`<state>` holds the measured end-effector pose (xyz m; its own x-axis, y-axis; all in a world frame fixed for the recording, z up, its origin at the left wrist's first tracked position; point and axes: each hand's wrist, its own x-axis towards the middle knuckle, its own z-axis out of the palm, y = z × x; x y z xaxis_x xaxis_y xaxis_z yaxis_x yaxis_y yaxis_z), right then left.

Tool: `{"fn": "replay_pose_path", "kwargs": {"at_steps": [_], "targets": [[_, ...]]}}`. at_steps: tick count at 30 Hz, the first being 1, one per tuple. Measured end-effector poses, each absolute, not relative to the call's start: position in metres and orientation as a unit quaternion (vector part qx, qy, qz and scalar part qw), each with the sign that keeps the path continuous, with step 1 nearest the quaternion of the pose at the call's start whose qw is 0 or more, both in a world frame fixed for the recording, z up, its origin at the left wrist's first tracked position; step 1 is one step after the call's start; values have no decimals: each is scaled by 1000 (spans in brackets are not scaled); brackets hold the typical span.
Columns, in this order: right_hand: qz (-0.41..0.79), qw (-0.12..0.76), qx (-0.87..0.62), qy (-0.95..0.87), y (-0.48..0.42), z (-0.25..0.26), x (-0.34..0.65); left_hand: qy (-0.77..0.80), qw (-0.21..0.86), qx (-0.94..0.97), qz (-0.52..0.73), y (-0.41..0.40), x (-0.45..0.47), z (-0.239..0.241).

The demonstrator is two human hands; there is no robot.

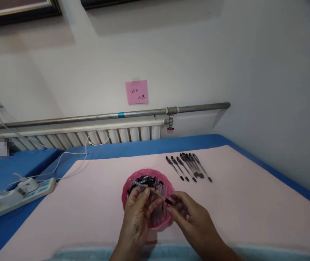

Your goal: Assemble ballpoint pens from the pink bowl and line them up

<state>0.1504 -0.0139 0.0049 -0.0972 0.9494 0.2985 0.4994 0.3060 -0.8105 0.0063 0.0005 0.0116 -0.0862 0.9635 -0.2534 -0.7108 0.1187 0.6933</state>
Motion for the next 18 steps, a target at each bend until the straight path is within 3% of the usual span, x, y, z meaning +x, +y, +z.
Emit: {"fn": "replay_pose_path", "kwargs": {"at_steps": [5, 10, 18], "targets": [[122, 397, -455, -788, -13, 1, 156, 372, 652, 164, 640, 1, 6, 11], [58, 376, -442, -813, -11, -1, 156, 369, 659, 168, 633, 0, 7, 11], [153, 326, -498, -789, -12, -1, 153, 361, 663, 191, 627, -1, 6, 11]]}}
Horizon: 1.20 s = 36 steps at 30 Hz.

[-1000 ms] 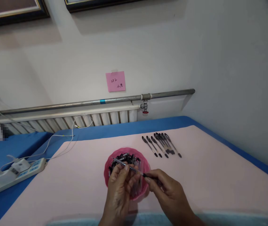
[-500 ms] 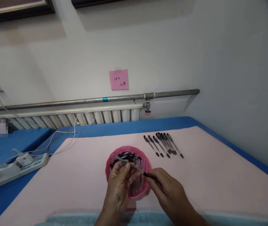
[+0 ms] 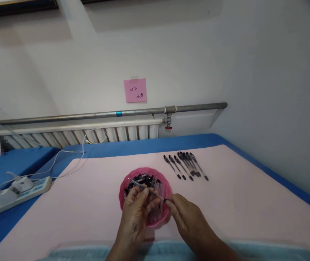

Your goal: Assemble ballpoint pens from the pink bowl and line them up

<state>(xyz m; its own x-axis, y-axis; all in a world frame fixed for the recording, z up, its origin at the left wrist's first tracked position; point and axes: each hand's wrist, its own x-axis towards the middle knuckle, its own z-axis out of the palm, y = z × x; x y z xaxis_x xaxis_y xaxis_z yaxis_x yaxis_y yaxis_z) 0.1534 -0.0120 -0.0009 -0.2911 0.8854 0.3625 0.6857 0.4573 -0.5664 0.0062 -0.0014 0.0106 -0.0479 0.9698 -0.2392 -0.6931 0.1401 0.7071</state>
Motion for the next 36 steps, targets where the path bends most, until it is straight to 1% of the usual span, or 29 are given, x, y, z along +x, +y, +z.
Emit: {"fn": "replay_pose_path", "kwargs": {"at_steps": [2, 6, 9, 12, 17, 22, 29, 36], "targets": [[167, 333, -502, -780, -13, 2, 154, 367, 659, 187, 629, -1, 5, 11], [102, 340, -479, -803, -13, -1, 156, 369, 656, 187, 631, 0, 4, 9], [77, 317, -463, -824, -11, -5, 157, 370, 657, 196, 627, 1, 4, 8], [80, 298, -475, -824, -10, -6, 157, 381, 655, 198, 622, 1, 4, 7], [62, 304, -481, -820, -11, -6, 156, 386, 654, 209, 616, 0, 4, 8], [96, 273, -484, -826, -11, -8, 155, 386, 650, 225, 614, 0, 4, 8], [77, 308, -469, -824, -12, -4, 155, 391, 646, 222, 617, 2, 2, 7], [54, 284, -483, -827, -13, -6, 153, 394, 652, 233, 605, 1, 3, 6]]}}
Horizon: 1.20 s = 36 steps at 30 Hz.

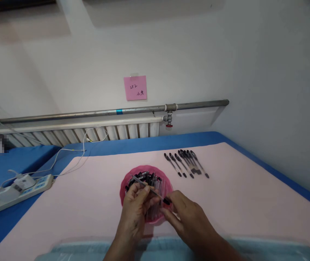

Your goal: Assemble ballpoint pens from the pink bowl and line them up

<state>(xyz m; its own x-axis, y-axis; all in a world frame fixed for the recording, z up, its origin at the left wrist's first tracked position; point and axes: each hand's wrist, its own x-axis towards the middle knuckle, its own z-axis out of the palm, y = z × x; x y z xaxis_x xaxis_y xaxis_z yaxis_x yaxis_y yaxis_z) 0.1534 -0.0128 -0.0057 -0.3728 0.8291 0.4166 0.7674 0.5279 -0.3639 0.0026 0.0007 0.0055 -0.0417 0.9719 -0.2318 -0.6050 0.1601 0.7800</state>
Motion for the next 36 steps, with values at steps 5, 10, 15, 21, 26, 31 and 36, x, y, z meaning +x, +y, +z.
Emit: {"fn": "replay_pose_path", "kwargs": {"at_steps": [5, 10, 15, 21, 26, 31, 36], "targets": [[59, 278, -473, -834, -13, -9, 153, 397, 647, 239, 606, 0, 5, 10], [67, 256, -485, -834, -11, -8, 153, 398, 651, 251, 596, 1, 6, 9], [68, 279, -476, -832, -12, -4, 153, 390, 649, 268, 595, 1, 7, 9], [156, 285, -477, -816, -14, 0, 153, 410, 630, 284, 596, 1, 6, 11], [189, 286, -504, -792, -15, 6, 151, 425, 632, 333, 556, -2, 12, 6], [205, 306, -510, -777, -13, 10, 152, 425, 613, 420, 517, -5, 10, 9], [296, 361, -539, -701, -8, 16, 160, 557, 409, 417, 590, 13, -37, 14]]}}
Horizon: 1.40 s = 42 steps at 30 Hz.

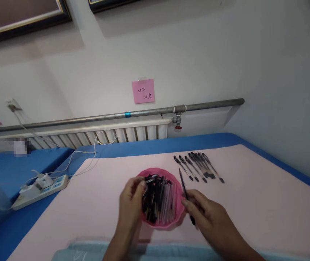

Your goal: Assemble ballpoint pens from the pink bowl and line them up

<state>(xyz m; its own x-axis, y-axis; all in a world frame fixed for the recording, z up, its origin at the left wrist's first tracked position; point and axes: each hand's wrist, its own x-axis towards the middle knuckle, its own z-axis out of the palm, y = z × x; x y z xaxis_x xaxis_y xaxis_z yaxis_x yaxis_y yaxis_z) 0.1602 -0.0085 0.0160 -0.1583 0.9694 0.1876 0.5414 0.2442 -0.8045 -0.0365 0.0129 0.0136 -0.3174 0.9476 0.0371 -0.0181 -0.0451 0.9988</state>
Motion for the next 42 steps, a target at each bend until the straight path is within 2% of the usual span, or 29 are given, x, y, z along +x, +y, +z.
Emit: {"fn": "replay_pose_path", "kwargs": {"at_steps": [3, 5, 12, 18, 23, 28, 32, 42], "targets": [[318, 397, -548, -664, -7, 18, 163, 637, 278, 446, 565, 25, -64, 9], [326, 408, -550, -652, -7, 20, 164, 670, 230, 469, 528, 28, -72, 5], [332, 404, -552, -649, -8, 22, 163, 655, 150, 612, 418, 25, -63, 0], [332, 397, -545, -660, -6, 20, 163, 682, 164, 587, 403, 26, -67, 3], [329, 388, -551, -661, -7, 20, 162, 683, 176, 627, 331, 25, -69, 6], [326, 388, -553, -661, -8, 19, 163, 637, 126, 745, 154, 18, -61, 15], [328, 391, -550, -661, -7, 19, 163, 656, 67, 751, 40, 13, -51, 18], [332, 388, -553, -658, -7, 21, 161, 655, 85, 751, 5, 16, -43, 11]]}}
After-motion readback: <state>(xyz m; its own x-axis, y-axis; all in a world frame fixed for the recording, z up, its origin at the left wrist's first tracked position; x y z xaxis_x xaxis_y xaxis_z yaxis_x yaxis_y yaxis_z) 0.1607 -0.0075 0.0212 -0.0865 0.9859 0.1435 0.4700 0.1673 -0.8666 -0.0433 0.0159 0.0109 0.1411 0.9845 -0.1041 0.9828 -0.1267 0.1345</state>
